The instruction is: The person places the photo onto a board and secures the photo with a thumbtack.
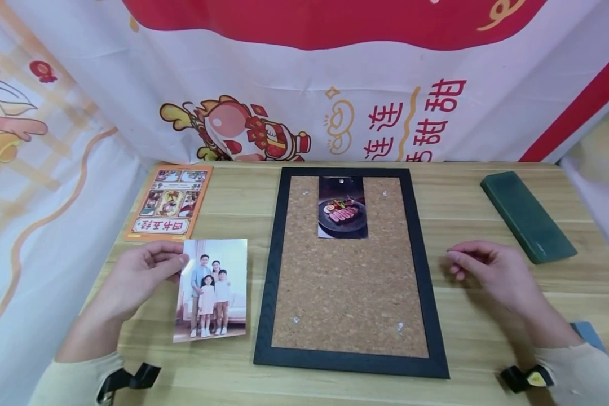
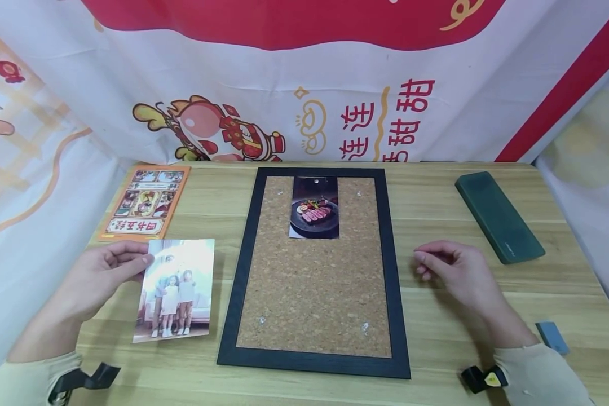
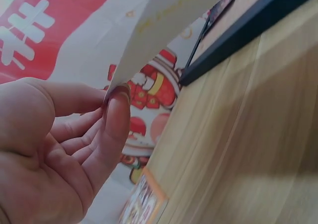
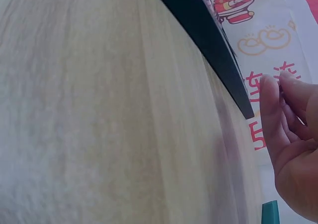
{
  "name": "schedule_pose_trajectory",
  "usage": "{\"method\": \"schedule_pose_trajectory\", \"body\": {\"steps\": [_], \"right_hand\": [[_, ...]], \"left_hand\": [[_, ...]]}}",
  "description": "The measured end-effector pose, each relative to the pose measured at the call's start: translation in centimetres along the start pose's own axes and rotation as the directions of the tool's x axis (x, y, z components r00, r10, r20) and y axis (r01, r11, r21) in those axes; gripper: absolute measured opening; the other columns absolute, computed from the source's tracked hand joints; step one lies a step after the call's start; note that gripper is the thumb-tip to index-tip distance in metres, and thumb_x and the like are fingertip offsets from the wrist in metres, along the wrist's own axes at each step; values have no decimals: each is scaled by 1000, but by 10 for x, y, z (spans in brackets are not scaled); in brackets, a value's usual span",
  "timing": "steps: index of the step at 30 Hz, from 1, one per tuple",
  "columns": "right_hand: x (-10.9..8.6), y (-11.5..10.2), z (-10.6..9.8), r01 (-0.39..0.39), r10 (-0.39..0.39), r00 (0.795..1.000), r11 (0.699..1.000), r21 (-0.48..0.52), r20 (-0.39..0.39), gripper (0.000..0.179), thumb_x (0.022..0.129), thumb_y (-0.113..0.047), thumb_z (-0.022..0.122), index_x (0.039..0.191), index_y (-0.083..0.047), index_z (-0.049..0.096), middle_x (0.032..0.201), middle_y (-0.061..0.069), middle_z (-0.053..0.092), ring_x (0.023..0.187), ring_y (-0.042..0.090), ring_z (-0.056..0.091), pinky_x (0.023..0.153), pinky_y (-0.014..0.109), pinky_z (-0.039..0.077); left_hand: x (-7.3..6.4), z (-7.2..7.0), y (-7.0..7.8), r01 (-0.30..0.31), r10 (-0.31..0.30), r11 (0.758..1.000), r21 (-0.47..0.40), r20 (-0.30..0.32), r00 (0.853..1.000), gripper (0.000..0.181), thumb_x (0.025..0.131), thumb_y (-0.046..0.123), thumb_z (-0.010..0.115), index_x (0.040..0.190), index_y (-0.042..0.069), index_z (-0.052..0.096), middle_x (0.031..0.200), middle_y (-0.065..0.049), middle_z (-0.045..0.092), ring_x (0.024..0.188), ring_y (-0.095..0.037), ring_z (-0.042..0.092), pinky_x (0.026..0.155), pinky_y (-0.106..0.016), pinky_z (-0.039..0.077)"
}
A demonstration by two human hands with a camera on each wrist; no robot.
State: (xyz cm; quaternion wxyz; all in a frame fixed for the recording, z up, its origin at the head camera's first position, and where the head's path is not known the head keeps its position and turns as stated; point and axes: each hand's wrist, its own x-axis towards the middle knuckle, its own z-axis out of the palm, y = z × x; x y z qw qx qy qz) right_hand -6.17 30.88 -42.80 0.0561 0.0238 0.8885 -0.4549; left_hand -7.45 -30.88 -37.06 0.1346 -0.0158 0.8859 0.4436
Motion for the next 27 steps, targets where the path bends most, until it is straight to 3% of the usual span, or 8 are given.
{"method": "schedule_pose_trajectory", "body": {"steps": [9, 15, 22, 27], "right_hand": [[0, -2, -1, -19, 19, 1000, 1000, -4, 22, 26, 110, -16, 63, 122, 3, 76, 96, 14, 80, 73, 14, 74, 67, 27, 64], [0, -3, -2, -33, 32, 999, 999, 6, 37, 27, 110, -17, 64, 122, 4, 76, 94, 11, 80, 73, 15, 74, 66, 29, 65], [1, -6, -1, 3, -4, 999, 1000, 5, 34, 25, 110, -12, 63, 124, 5, 74, 98, 14, 82, 77, 13, 77, 70, 27, 66], [1, -8, 0, 19, -19, 999, 1000, 2, 46, 24, 110, -10, 62, 125, 4, 73, 104, 19, 81, 79, 13, 77, 71, 27, 65]], "left_hand": [[13, 20, 16, -12, 22, 987, -161, 61, 998, 42, 107, 11, 66, 140, -11, 54, 110, -6, 74, 93, -10, 75, 85, -28, 66], [20, 35, 26, -4, 22, 980, -198, 87, 996, 43, 106, 9, 66, 142, -11, 53, 116, -15, 74, 94, -9, 75, 86, -27, 66], [29, 50, 32, 24, 10, 960, -280, 118, 993, 44, 105, 7, 67, 142, -11, 53, 111, -11, 75, 91, -12, 75, 84, -30, 66], [32, 60, 38, 46, -9, 961, -273, 137, 991, 44, 105, 9, 67, 144, -7, 53, 117, -16, 73, 93, -15, 75, 85, -31, 66]]}}
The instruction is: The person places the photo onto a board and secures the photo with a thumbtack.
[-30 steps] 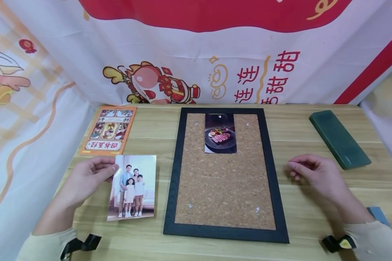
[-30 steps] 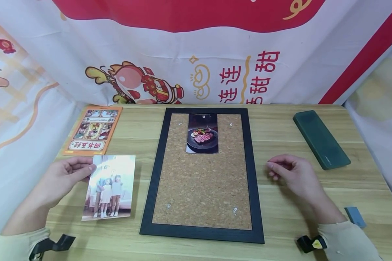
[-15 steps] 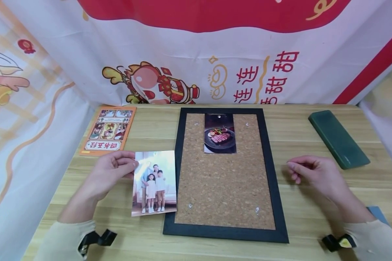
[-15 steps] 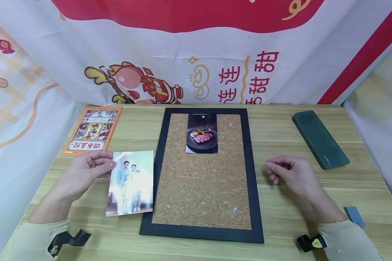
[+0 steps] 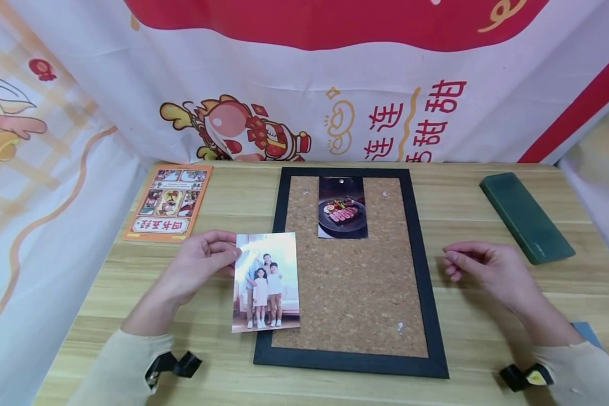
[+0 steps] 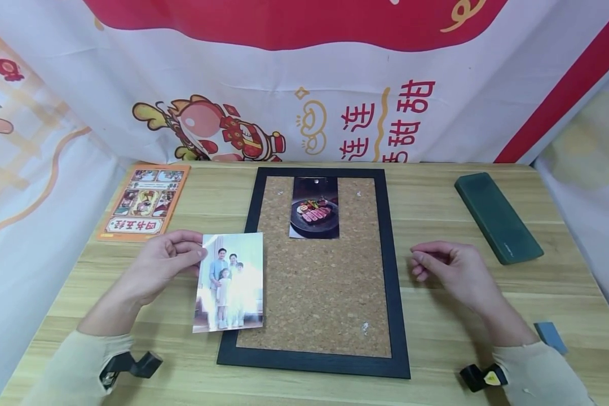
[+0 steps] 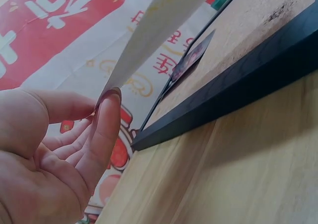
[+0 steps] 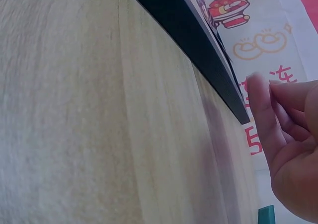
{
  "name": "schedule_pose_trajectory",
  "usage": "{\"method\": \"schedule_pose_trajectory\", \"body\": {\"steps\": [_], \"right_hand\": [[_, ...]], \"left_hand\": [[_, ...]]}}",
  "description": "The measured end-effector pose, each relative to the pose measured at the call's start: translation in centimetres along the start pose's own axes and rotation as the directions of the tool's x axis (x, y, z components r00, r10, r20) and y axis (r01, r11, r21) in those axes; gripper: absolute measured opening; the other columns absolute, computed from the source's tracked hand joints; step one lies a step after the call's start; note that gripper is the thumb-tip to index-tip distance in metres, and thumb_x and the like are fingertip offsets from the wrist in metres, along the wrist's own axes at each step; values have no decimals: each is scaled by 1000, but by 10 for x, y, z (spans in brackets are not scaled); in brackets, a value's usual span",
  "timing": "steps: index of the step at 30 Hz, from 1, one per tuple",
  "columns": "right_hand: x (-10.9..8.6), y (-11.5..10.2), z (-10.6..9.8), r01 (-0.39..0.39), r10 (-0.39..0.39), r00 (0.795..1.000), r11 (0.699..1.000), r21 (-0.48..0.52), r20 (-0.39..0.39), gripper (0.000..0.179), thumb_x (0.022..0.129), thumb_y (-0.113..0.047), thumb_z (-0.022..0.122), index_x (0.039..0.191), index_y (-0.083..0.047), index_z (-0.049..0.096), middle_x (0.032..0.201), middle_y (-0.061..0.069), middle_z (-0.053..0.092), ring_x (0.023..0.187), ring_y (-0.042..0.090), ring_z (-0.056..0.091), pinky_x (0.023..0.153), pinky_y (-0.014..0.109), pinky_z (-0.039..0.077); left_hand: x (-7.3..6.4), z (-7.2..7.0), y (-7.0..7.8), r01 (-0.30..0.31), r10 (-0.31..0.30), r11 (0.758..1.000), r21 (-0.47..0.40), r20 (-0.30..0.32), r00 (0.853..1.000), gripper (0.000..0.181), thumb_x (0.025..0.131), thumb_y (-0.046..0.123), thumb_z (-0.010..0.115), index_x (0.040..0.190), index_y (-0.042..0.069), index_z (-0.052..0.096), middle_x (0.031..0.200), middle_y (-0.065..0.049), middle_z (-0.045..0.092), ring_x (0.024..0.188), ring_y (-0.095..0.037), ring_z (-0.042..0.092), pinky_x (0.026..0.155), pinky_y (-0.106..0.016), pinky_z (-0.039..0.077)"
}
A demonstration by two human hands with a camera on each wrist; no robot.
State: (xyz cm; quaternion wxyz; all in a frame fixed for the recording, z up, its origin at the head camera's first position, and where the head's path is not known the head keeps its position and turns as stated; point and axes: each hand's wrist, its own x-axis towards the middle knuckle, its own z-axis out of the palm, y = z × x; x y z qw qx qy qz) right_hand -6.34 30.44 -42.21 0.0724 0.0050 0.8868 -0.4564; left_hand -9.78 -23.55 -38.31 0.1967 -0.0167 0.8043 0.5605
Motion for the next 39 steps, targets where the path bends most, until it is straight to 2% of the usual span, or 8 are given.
{"method": "schedule_pose_trajectory", "body": {"steps": [6, 17, 26, 32, 39], "right_hand": [[0, -3, 0, 16, -16, 1000, 1000, 2, 5, 24, 111, -13, 62, 126, 2, 73, 105, 17, 80, 80, 13, 76, 71, 27, 65], [4, -16, 8, 79, -81, 996, 995, 66, 39, 22, 109, -10, 63, 126, 1, 71, 103, 12, 80, 82, 12, 75, 70, 29, 66], [7, -34, 18, 83, -88, 994, 993, 79, 62, 20, 109, -13, 65, 123, -1, 73, 103, 12, 81, 82, 13, 76, 70, 29, 66], [9, -42, 24, 120, -128, 990, 985, 125, 62, 19, 107, -9, 66, 121, 2, 73, 98, 7, 82, 80, 11, 77, 67, 30, 66], [14, -49, 32, 176, -188, 979, 976, 131, 79, 17, 106, -6, 67, 120, 2, 73, 101, 16, 80, 78, 15, 75, 67, 29, 65]], "left_hand": [[5, 11, 4, -13, 13, 1000, 4, 16, 1000, 43, 104, 7, 67, 143, -7, 54, 122, -23, 72, 92, -17, 75, 86, -33, 67], [21, 38, 11, -31, 34, 999, -31, 108, 994, 37, 105, 5, 65, 139, -6, 57, 117, -20, 75, 88, -19, 76, 82, -31, 66], [33, 63, 17, -18, 24, 999, -39, 133, 991, 31, 107, 4, 64, 136, -2, 58, 110, -18, 77, 85, -21, 76, 80, -34, 67], [39, 77, 19, -29, 41, 997, -76, 160, 986, 29, 105, 2, 65, 132, -5, 57, 103, -16, 77, 77, -18, 75, 76, -33, 67], [45, 92, 23, 1, 14, 996, -85, 176, 984, 30, 104, 1, 66, 132, -4, 58, 105, -19, 78, 79, -18, 76, 77, -36, 68]]}}
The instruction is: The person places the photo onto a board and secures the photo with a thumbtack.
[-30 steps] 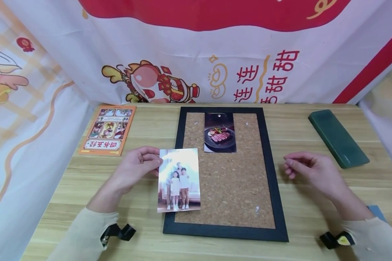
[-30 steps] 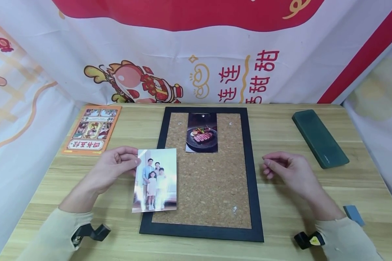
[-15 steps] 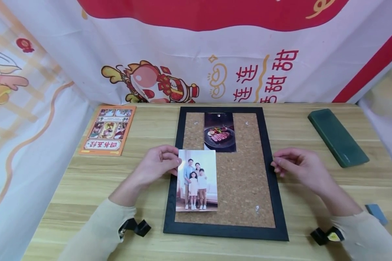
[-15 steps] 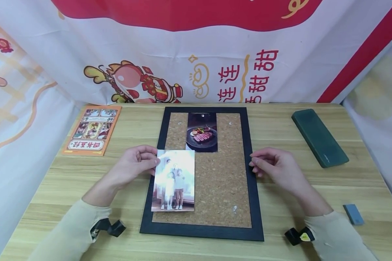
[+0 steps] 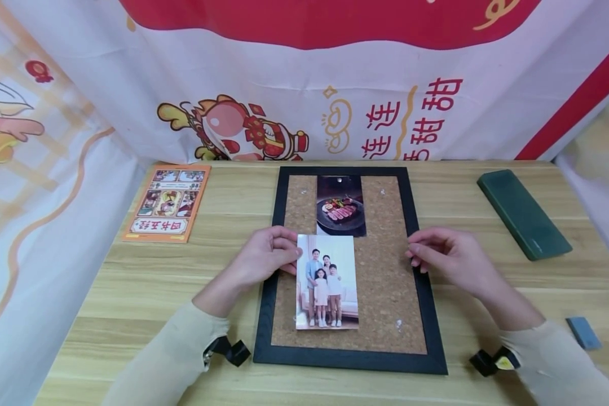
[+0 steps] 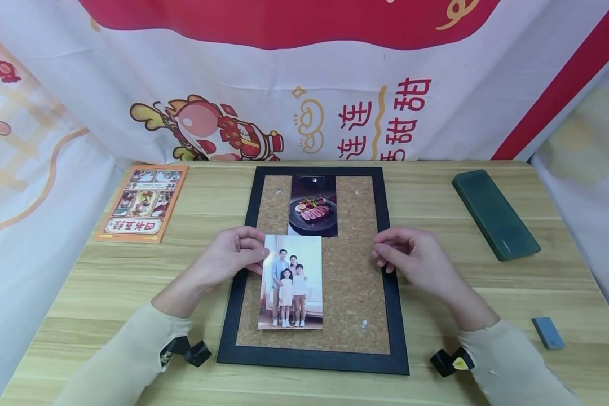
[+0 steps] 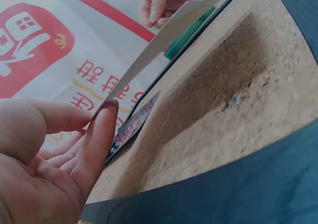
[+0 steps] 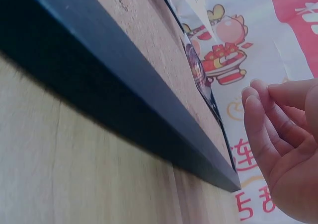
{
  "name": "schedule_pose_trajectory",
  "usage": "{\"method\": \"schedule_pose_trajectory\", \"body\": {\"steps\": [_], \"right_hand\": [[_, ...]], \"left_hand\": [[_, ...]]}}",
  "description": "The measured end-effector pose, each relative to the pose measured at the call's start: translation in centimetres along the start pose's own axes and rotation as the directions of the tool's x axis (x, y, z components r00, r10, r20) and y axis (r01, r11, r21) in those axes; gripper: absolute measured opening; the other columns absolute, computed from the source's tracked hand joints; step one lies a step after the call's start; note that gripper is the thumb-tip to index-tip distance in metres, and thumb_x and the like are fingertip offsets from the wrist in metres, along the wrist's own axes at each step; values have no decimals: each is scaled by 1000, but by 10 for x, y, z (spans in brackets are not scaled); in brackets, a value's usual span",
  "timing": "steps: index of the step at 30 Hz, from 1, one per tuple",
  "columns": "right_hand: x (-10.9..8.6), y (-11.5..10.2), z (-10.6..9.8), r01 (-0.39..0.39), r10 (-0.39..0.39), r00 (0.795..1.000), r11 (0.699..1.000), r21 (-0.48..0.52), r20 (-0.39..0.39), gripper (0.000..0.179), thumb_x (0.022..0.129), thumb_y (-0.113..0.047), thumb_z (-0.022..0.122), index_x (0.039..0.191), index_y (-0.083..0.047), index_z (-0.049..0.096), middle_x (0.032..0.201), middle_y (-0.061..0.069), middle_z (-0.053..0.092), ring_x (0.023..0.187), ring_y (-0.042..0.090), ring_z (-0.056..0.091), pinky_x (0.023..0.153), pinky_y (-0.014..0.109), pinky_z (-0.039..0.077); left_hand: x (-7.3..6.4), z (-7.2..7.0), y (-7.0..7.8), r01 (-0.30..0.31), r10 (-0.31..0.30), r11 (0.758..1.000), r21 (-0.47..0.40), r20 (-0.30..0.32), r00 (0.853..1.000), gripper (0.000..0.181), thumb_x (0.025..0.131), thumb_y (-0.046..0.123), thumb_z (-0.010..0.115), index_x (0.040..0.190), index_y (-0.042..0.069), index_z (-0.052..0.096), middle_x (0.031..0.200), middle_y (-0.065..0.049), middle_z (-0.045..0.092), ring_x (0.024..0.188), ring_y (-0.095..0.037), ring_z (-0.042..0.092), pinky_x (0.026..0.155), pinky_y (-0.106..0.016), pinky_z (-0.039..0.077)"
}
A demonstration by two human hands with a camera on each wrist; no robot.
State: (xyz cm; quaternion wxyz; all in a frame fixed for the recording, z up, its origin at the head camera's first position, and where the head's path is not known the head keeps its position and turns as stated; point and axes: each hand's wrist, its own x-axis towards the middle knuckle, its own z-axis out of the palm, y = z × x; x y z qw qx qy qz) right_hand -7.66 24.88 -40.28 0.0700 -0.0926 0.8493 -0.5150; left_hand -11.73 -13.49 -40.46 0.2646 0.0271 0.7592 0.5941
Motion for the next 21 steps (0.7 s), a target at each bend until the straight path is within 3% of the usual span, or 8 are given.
{"method": "schedule_pose_trajectory", "body": {"steps": [7, 13, 21], "right_hand": [[6, -9, 7, -45, 45, 998, 999, -5, 44, 16, 107, -8, 66, 119, 1, 73, 103, 16, 79, 80, 17, 74, 70, 29, 65], [12, -15, 15, -37, 36, 996, 999, 7, 76, 14, 108, -8, 66, 116, 1, 73, 101, 15, 79, 80, 16, 74, 71, 31, 66], [24, -21, 30, -75, 70, 987, 997, 23, 146, 13, 107, -9, 68, 115, -1, 73, 100, 14, 80, 79, 20, 74, 69, 34, 65]], "left_hand": [[4, 10, 1, 5, -5, 1000, 1, 18, 1000, 31, 103, 0, 67, 133, -5, 58, 104, -19, 78, 75, -19, 75, 75, -37, 68], [8, 17, 3, 19, -19, 1000, 14, 32, 999, 33, 103, 0, 67, 134, -5, 59, 103, -18, 78, 73, -18, 75, 73, -36, 67], [15, 26, -2, 6, -6, 1000, 1, 51, 999, 30, 102, -4, 66, 130, -10, 58, 101, -20, 77, 71, -16, 74, 73, -34, 68]]}}
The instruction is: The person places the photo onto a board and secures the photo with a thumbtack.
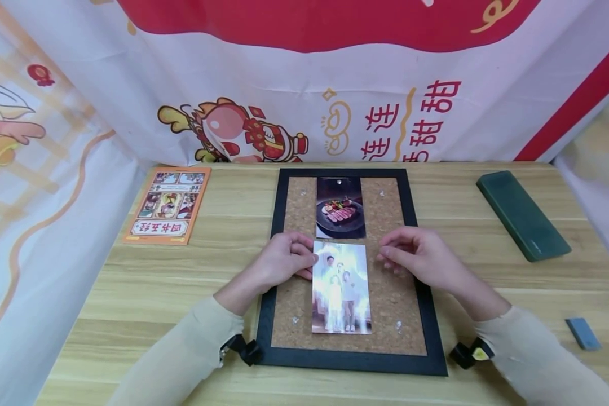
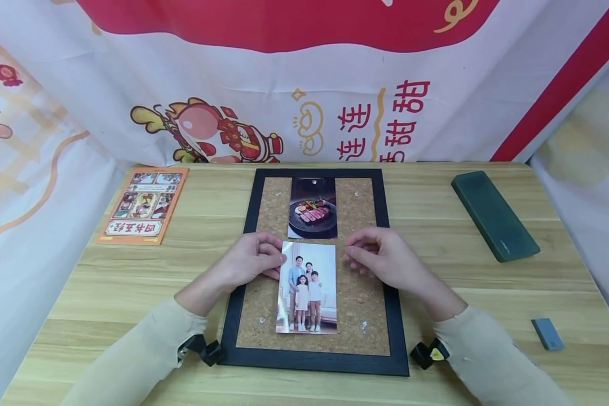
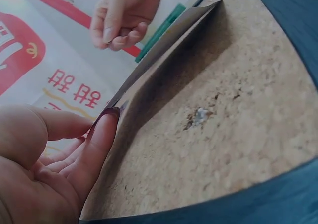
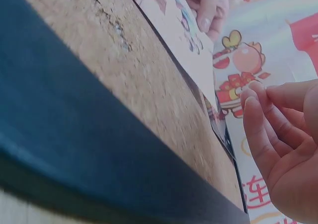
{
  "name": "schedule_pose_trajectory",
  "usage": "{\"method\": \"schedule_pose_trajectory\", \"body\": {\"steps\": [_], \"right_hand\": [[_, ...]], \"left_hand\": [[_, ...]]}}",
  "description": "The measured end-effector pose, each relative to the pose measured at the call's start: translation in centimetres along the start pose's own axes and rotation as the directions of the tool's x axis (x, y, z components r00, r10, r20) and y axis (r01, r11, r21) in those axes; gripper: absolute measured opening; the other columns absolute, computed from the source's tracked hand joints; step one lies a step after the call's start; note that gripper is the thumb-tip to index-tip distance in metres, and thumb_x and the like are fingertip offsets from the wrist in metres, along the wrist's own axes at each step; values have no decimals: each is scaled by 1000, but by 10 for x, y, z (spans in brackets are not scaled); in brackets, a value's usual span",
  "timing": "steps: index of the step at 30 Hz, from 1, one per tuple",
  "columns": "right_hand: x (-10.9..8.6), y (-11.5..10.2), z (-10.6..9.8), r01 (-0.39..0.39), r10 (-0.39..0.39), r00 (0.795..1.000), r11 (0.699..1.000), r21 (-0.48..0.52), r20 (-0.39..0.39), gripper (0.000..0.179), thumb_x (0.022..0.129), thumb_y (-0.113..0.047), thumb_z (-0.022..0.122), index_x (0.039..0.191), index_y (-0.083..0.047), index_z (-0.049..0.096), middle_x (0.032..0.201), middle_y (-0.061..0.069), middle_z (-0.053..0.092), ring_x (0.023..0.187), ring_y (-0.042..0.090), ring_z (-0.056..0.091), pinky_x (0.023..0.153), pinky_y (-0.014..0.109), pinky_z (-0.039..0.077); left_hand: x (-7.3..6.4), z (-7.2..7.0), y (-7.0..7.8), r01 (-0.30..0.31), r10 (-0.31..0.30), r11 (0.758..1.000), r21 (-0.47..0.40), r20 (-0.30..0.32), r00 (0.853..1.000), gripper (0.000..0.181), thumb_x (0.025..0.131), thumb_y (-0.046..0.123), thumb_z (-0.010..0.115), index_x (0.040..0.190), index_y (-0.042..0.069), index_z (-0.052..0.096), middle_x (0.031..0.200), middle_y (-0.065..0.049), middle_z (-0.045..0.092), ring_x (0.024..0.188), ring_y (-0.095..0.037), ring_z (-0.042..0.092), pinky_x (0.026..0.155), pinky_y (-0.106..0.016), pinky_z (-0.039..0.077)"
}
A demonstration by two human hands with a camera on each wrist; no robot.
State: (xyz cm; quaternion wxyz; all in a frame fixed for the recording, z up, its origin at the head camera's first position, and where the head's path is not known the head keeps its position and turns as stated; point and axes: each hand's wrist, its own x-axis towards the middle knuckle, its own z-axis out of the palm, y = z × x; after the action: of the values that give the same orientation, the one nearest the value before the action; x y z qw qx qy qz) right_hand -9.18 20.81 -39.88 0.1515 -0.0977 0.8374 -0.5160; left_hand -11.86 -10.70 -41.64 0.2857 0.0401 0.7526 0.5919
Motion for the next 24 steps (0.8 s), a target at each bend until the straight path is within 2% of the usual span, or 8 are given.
{"method": "schedule_pose_trajectory", "body": {"steps": [5, 8, 11, 17, 24], "right_hand": [[7, -3, 9, 28, -27, 999, 999, -19, 29, 12, 106, -6, 68, 115, -1, 74, 97, 12, 80, 78, 19, 73, 67, 33, 64], [10, -4, 14, 50, -48, 998, 998, -31, 41, 12, 106, -5, 67, 115, -1, 74, 96, 11, 79, 76, 19, 72, 66, 33, 64], [13, -5, 17, 51, -50, 998, 998, -39, 47, 12, 105, -5, 68, 115, -3, 75, 96, 10, 79, 75, 21, 71, 64, 32, 62], [21, -6, 22, 52, -49, 996, 998, -36, 69, 12, 105, -4, 68, 115, -2, 75, 96, 11, 79, 74, 21, 71, 64, 32, 62], [33, -7, 32, 42, -44, 991, 999, 18, 125, 11, 107, -3, 65, 113, 1, 73, 95, 14, 79, 75, 22, 73, 67, 34, 64]], "left_hand": [[4, 5, 1, 20, -14, 994, 108, -53, 999, 26, 101, 0, 69, 126, -7, 62, 99, -17, 77, 71, -15, 74, 70, -32, 67], [6, 8, 4, 41, -25, 980, 192, -84, 996, 22, 101, 4, 71, 121, -4, 67, 93, -13, 78, 67, -15, 74, 66, -31, 66], [7, 10, 9, 53, -32, 966, 253, -89, 996, 16, 102, 8, 72, 114, -2, 69, 85, -11, 78, 62, -14, 74, 62, -31, 65], [8, 10, 14, 68, -46, 951, 302, -79, 996, 11, 104, 11, 70, 107, 0, 71, 80, -9, 77, 59, -15, 73, 59, -31, 65], [9, 10, 16, 80, -49, 933, 350, -96, 994, 10, 104, 12, 70, 101, 3, 74, 75, -8, 75, 58, -14, 72, 57, -30, 64]]}}
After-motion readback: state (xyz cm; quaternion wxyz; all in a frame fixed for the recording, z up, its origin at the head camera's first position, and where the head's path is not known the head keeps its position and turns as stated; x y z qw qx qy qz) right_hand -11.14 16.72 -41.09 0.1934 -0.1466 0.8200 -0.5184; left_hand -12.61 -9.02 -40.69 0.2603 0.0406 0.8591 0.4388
